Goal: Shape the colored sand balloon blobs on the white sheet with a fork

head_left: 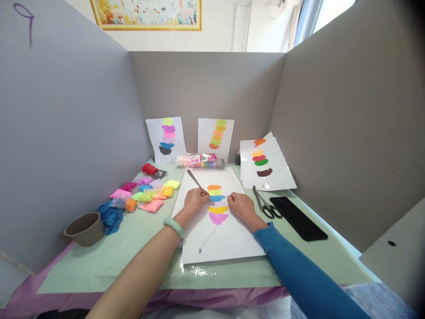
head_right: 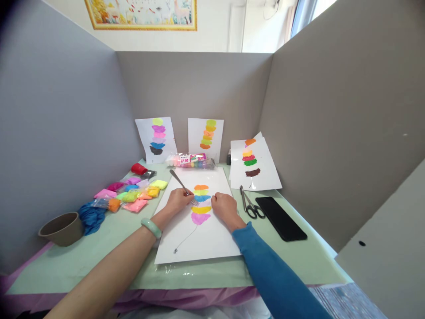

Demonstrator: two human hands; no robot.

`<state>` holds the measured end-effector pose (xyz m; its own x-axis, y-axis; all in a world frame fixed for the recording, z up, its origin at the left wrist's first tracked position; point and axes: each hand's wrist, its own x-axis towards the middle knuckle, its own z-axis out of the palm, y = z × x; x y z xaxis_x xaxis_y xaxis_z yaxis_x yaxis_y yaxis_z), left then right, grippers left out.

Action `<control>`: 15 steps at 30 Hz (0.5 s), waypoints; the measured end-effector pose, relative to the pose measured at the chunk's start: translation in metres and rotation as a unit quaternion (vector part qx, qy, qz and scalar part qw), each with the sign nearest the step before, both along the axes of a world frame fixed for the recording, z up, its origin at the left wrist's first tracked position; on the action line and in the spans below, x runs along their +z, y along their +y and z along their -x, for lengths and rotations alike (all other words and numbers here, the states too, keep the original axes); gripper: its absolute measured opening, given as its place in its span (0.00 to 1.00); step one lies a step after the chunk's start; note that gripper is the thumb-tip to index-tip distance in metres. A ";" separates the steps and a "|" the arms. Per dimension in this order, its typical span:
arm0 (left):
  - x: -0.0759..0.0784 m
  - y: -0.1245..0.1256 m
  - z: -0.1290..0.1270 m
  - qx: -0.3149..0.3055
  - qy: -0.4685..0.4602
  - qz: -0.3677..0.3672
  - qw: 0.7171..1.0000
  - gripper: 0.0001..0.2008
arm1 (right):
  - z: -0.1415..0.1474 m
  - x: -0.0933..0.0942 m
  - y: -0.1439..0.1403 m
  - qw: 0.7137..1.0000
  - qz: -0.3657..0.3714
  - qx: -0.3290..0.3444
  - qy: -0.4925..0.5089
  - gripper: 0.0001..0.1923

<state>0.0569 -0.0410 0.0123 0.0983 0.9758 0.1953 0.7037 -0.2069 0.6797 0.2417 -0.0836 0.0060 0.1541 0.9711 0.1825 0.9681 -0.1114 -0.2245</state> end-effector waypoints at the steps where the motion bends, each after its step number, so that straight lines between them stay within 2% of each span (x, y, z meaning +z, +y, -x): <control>1: 0.000 0.000 0.000 0.000 0.001 0.001 1.000 0.06 | 0.000 0.000 0.000 1.000 0.000 -0.001 0.001 0.20; 15: -0.002 0.004 0.002 0.011 0.021 0.000 1.000 0.07 | 0.000 -0.001 0.000 1.000 -0.012 0.002 -0.001 0.20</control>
